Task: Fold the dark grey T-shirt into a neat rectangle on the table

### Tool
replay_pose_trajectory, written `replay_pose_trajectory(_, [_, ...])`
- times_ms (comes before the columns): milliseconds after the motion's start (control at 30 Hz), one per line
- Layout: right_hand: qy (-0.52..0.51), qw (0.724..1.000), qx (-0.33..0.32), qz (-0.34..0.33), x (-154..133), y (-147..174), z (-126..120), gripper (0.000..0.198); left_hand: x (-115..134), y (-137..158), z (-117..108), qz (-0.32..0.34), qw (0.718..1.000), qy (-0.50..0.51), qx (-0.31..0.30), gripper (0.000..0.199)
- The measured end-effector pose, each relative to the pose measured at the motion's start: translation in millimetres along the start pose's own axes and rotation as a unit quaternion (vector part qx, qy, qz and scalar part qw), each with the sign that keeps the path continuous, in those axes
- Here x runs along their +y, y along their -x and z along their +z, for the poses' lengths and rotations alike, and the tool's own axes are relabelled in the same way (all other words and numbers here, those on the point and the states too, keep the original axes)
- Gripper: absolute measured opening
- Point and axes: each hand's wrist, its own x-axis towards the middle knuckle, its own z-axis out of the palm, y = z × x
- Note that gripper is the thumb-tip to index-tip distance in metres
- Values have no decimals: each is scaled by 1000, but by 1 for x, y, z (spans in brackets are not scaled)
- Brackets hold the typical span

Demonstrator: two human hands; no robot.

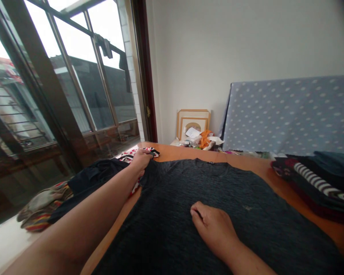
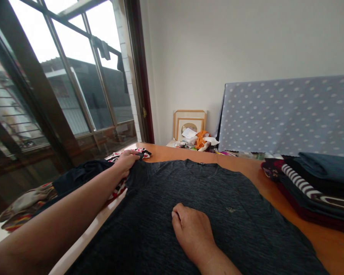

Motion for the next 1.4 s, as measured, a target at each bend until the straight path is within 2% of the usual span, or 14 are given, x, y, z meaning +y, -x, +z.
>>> replay_pose_trajectory(100, [-3,1000,-2,-1,0,1,0,21,9,28,7,45,992,1,-117,51])
replay_pose_trajectory(167, [-4,1000,-1,-2,1,1,0,21,12,42,6,78,984,-18,-160,53])
replay_pose_trajectory(267, [-2,1000,4,-1,1,1,0,20,7,47,-2,95,983,-112,-111,43])
replay_pose_trajectory(333, [-1,1000,3,1,2,1,0,20,-3,44,-8,88,973,-188,-103,35])
replay_pose_trajectory(433, [0,1000,-2,3,1,0,0,20,-22,42,-20,88,940,-276,-178,30])
replay_pose_trajectory(500, [-1,1000,-3,5,1,0,-1,20,-34,42,-28,101,906,-337,-236,27])
replay_pose_trajectory(567, [-2,1000,-3,6,0,0,-2,21,-42,44,-34,117,872,-392,-269,24])
replay_pose_trajectory(667, [-5,1000,-4,7,0,1,-2,21,-43,43,-34,129,841,-461,-253,19])
replay_pose_trajectory(767, [-8,1000,-3,7,0,0,-1,21,-38,40,-20,164,816,-514,-208,20])
replay_pose_trajectory(867, [-8,1000,-2,8,1,-1,-1,21,-36,37,5,243,803,-515,-177,24])
replay_pose_trajectory(1000, [-6,1000,-1,9,1,-2,0,22,-50,39,33,342,777,-507,-151,26])
replay_pose_trajectory(1100, [4,1000,3,11,0,-2,-1,22,-65,42,41,345,764,-530,-132,25])
replay_pose_trajectory(1200, [15,1000,5,11,-2,-2,-2,22,-69,43,41,340,758,-544,-120,26])
replay_pose_trajectory(1400, [32,999,2,10,-4,-1,-3,23,-46,60,40,282,753,-574,-156,30])
